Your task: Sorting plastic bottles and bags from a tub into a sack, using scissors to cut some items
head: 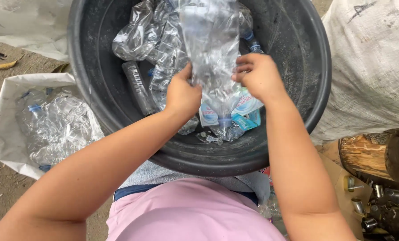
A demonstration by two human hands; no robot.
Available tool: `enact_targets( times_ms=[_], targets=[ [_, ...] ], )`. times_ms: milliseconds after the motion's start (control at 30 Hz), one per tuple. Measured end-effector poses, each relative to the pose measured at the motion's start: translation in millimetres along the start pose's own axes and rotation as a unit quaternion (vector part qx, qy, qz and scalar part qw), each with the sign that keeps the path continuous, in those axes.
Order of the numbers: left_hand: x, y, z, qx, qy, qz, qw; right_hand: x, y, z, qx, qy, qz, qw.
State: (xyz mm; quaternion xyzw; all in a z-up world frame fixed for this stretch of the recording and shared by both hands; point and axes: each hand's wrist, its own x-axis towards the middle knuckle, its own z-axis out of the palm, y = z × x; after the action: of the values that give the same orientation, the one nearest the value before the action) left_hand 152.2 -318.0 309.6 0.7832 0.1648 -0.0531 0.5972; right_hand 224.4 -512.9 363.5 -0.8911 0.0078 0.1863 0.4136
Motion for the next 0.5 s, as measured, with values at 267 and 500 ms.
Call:
enact_targets(
  times_ms=[267, 500],
  targets=[
    [-46.3, 47.8, -106.3, -0.208, 0.119, 0.282, 0.929, -69.6, -100.0, 18.4, 0.101, 0.086, -0.311, 0.941],
    [-163.1, 5.8, -233.8, -0.123, 0.219, 0.134, 0.959, -139.1, -174.7, 136.1, 0.047, 0.013, -0.373, 0.927]
  ],
)
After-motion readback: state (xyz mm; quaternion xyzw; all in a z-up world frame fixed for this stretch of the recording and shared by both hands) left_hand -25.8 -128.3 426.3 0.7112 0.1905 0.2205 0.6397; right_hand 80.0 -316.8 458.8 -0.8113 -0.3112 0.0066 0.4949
